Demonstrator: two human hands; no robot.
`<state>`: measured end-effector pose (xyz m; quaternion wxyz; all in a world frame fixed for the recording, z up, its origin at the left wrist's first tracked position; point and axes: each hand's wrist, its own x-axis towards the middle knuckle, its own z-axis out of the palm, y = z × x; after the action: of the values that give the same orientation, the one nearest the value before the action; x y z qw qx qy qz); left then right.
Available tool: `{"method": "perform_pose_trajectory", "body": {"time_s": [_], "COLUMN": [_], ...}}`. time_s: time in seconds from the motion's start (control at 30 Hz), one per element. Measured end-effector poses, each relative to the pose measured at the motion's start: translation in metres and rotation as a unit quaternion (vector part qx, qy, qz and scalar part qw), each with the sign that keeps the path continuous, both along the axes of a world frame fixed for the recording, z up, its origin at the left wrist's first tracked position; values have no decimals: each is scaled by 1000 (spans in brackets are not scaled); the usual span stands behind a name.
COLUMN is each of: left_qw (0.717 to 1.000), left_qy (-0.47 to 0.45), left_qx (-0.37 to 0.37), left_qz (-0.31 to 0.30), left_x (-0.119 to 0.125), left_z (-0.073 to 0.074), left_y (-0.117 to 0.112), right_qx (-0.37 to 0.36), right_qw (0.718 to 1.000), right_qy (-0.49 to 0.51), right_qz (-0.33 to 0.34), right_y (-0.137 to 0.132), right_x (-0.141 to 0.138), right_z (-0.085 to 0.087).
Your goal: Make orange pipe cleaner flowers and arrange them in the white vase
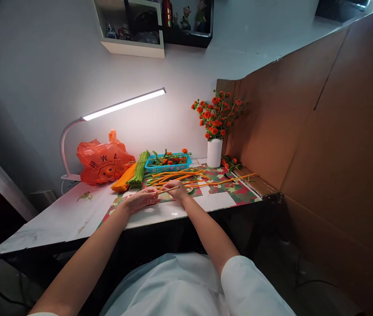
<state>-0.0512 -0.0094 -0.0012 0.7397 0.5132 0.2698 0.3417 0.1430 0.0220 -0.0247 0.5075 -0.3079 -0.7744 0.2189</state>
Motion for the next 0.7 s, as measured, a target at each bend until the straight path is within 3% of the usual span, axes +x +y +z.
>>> {"method": "perform_pose_trajectory", "body": {"time_s": [0.33, 0.5, 0.7], "left_qw": [996, 991, 988], "left_qy": [77, 113, 119], "left_qx": [23, 59, 90], "left_qz": [-23, -49, -36], "left_x": [-2, -2, -1], "left_z": [0, 5, 3], "left_y": [-2, -2, -3], "right_qx": [49, 46, 54], "right_qw": [997, 997, 997], "right_qy": [-47, -69, -50], "right_qz": [31, 8, -6], "right_y": [1, -4, -5], "right_x": [3, 3, 4], "right_z": [4, 5, 7]}}
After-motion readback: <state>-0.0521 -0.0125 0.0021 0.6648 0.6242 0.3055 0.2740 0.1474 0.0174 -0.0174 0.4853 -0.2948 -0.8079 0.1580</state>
